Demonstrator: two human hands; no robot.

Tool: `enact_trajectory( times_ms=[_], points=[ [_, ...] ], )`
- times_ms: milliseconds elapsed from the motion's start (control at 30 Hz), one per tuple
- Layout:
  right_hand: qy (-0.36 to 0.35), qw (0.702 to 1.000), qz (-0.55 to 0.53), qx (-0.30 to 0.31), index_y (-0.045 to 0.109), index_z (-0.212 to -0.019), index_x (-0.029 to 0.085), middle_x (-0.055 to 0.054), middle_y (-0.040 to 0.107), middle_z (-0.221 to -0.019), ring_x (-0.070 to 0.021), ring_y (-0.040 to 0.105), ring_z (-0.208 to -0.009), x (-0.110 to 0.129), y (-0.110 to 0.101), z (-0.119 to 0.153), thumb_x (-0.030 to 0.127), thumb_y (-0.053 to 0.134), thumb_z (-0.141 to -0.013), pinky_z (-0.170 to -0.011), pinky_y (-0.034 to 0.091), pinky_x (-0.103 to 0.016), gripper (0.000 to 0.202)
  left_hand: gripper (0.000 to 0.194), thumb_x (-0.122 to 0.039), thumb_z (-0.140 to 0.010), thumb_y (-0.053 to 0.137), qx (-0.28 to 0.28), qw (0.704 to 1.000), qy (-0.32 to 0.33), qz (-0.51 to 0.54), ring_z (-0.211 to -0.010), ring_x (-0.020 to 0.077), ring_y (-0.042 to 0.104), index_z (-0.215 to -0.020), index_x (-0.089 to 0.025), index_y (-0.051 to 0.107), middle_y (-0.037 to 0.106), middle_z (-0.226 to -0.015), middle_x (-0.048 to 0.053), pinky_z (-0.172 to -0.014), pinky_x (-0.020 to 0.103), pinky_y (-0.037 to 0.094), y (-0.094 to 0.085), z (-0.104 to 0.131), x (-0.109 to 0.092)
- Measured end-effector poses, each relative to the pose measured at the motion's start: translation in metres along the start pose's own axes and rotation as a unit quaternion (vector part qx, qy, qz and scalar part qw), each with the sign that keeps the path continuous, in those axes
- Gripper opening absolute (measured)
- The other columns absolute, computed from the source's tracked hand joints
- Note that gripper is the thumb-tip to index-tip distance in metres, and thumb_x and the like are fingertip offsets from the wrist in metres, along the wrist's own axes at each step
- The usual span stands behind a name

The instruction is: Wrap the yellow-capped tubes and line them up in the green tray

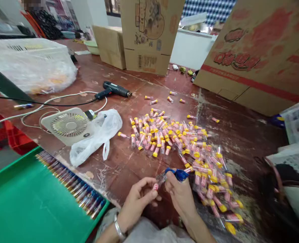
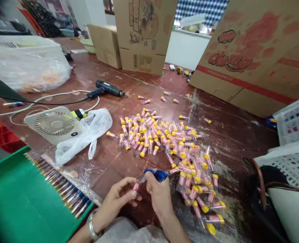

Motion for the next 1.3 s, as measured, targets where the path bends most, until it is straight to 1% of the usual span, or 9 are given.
enact_trajectory(
  times_ms=[100, 167, 300, 400, 500, 600, 667, 933, 1300],
  points=[
    [-0.007, 0.999, 0.045, -0.009, 0.044, -0.057, 0.021, 0.011, 0.034, -0.045, -0.0067, 0.025, -0.042, -0.011, -0.004, 0.0, 0.041, 0.081, -0.066, -0.04, 0.023, -0.022, 0.043, 0.026, -0.03, -0.081, 0.072, -0.001, 1.0, 0.007, 0.014, -0.074, 0.0164, 0.068, -0.1, -0.017, 0.06, 0.063, -0.09, 0.003, -0.065, 0.027, 0.054, -0.001, -0.001, -0.001],
    [-0.002, 0.998, 0.069, 0.006, 0.052, -0.06, 0.019, 0.009, 0.038, -0.047, -0.0068, 0.027, -0.043, -0.014, -0.006, 0.0, 0.04, 0.082, -0.065, -0.04, 0.023, -0.022, 0.037, 0.029, -0.029, -0.078, 0.075, -0.008, 0.999, 0.015, 0.031, -0.072, 0.0163, 0.069, -0.099, -0.018, 0.058, 0.063, -0.089, 0.002, -0.063, 0.027, 0.054, -0.001, -0.002, -0.002],
    [0.033, 0.991, 0.104, 0.081, 0.071, -0.08, 0.015, 0.004, 0.051, -0.055, -0.0072, 0.03, -0.045, -0.015, -0.003, 0.003, 0.042, 0.081, -0.067, -0.04, 0.023, -0.022, 0.032, 0.035, -0.023, -0.071, 0.081, -0.025, 0.997, 0.036, 0.068, -0.067, 0.0138, 0.067, -0.092, -0.019, 0.054, 0.062, -0.083, -0.001, -0.06, 0.024, 0.054, -0.002, -0.006, -0.004],
    [0.06, 0.982, 0.12, 0.131, 0.072, -0.079, 0.014, 0.004, 0.049, -0.052, -0.0068, 0.029, -0.045, -0.015, 0.001, 0.006, 0.044, 0.08, -0.069, -0.04, 0.022, -0.022, 0.033, 0.036, -0.017, -0.068, 0.082, -0.046, 0.993, 0.065, 0.091, -0.061, 0.0085, 0.062, -0.09, -0.019, 0.054, 0.063, -0.081, -0.004, -0.058, 0.021, 0.053, -0.005, -0.008, -0.007],
    [0.071, 0.988, 0.096, 0.101, 0.073, -0.088, 0.014, 0.004, 0.051, -0.054, -0.0054, 0.026, -0.044, -0.014, 0.004, 0.006, 0.044, 0.081, -0.068, -0.04, 0.019, -0.021, 0.037, 0.033, -0.014, -0.068, 0.083, -0.029, 0.992, 0.07, 0.1, -0.065, 0.009, 0.065, -0.089, -0.018, 0.058, 0.068, -0.079, -0.003, -0.061, 0.019, 0.053, -0.01, -0.008, -0.011],
    [0.077, 0.993, 0.045, 0.073, 0.072, -0.095, 0.015, 0.004, 0.053, -0.057, -0.0042, 0.024, -0.043, -0.01, 0.006, 0.005, 0.042, 0.081, -0.069, -0.039, 0.016, -0.02, 0.039, 0.041, -0.014, -0.068, 0.083, 0.035, 0.993, 0.036, 0.107, -0.084, 0.0164, 0.07, -0.104, -0.017, 0.064, 0.075, -0.084, 0.004, -0.076, 0.023, 0.054, -0.015, -0.006, -0.015],
    [0.086, 0.993, 0.021, 0.081, 0.072, -0.094, 0.015, 0.004, 0.052, -0.057, -0.0036, 0.023, -0.043, -0.008, 0.008, 0.005, 0.04, 0.082, -0.068, -0.039, 0.015, -0.02, 0.038, 0.043, -0.016, -0.071, 0.081, 0.039, 0.994, 0.03, 0.102, -0.089, 0.0183, 0.071, -0.112, -0.016, 0.066, 0.077, -0.09, 0.007, -0.081, 0.025, 0.054, -0.018, -0.003, -0.016],
    [0.106, 0.989, 0.0, 0.102, 0.072, -0.091, 0.014, 0.005, 0.049, -0.055, -0.0024, 0.022, -0.041, -0.015, 0.018, 0.01, 0.04, 0.084, -0.066, -0.039, 0.013, -0.02, 0.038, 0.024, -0.028, -0.071, 0.08, -0.105, 0.99, 0.044, 0.081, -0.065, 0.0166, 0.07, -0.09, -0.014, 0.078, 0.078, -0.075, 0.008, -0.063, 0.025, 0.057, -0.019, -0.004, -0.007],
    [0.116, 0.988, 0.003, 0.099, 0.071, -0.092, 0.014, 0.007, 0.046, -0.052, -0.0026, 0.02, -0.041, -0.023, 0.022, 0.014, 0.041, 0.084, -0.066, -0.038, 0.013, -0.02, 0.039, 0.017, -0.026, -0.066, 0.084, -0.167, 0.978, 0.059, 0.113, -0.053, 0.0129, 0.066, -0.075, -0.013, 0.076, 0.074, -0.061, 0.003, -0.055, 0.022, 0.056, -0.017, -0.007, 0.001]
  ],
)
Point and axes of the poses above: each hand's wrist, its own z-axis away from the middle knuckle, its own y-axis out of the palm, x = y × z, the point moved 1 cm from there along -z, towards the middle knuckle
